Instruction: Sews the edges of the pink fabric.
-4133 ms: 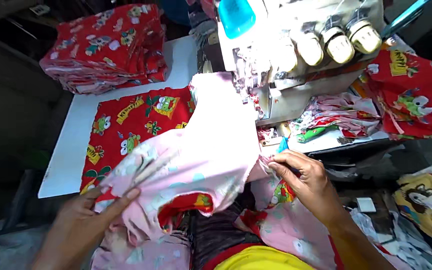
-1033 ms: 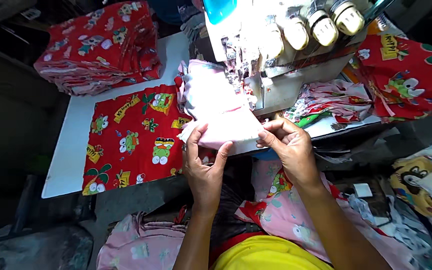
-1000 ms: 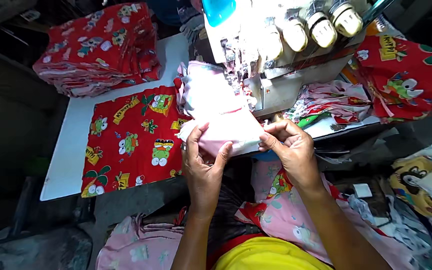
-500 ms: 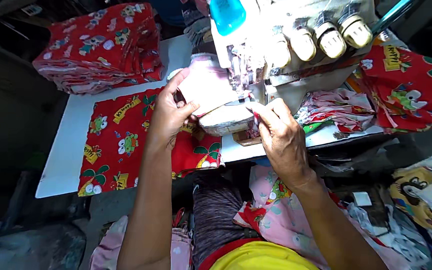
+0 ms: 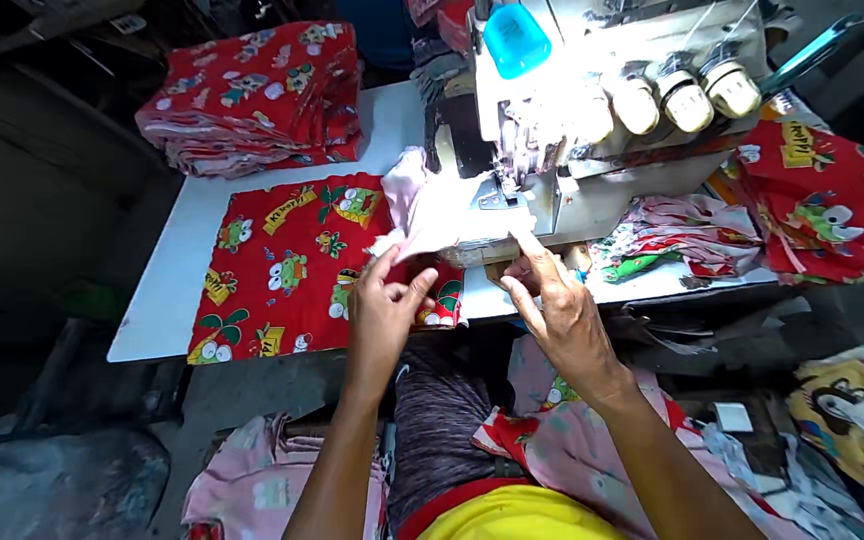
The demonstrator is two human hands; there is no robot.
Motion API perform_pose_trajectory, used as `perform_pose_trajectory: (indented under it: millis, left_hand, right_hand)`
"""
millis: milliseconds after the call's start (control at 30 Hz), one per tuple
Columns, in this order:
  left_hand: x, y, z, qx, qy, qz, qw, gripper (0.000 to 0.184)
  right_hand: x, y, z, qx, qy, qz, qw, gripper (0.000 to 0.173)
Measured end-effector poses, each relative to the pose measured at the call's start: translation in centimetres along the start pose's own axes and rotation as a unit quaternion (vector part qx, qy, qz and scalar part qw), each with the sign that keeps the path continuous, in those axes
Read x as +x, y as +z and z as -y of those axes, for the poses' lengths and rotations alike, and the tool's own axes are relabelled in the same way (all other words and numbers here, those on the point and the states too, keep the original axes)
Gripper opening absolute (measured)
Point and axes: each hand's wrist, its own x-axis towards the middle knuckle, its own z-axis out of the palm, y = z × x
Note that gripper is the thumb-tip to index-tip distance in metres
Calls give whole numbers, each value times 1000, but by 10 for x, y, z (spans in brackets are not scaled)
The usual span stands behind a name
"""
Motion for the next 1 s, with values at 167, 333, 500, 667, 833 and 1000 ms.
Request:
perform_pose_trajectory:
  millis: [167,333,500,667,833,1000]
  left_hand:
    - [-47,25,9,34,105,6,994,20]
    - [-52,57,-13,118,266,-20,957,16]
    - [-5,59,-47,188,367,27,911,16]
    - [82,-13,-67,-95,161,59,981,27]
    - [95,-90,-110,-324,172,-98,925,18]
    - [52,-102,-153,-276,334,-128,892,28]
  right_hand:
    - [4,2,8,185,-12,70,980,60]
    - [10,-3,-7,295,110,-69,947,26]
    - [14,-16,-28,253,135,-137,948,24]
    - [2,-30,-12,213,92,-92,968,37]
    - [-20,-13,6,284,80,36,955,27]
    - [-14,-11,38,321,25,59,945,56]
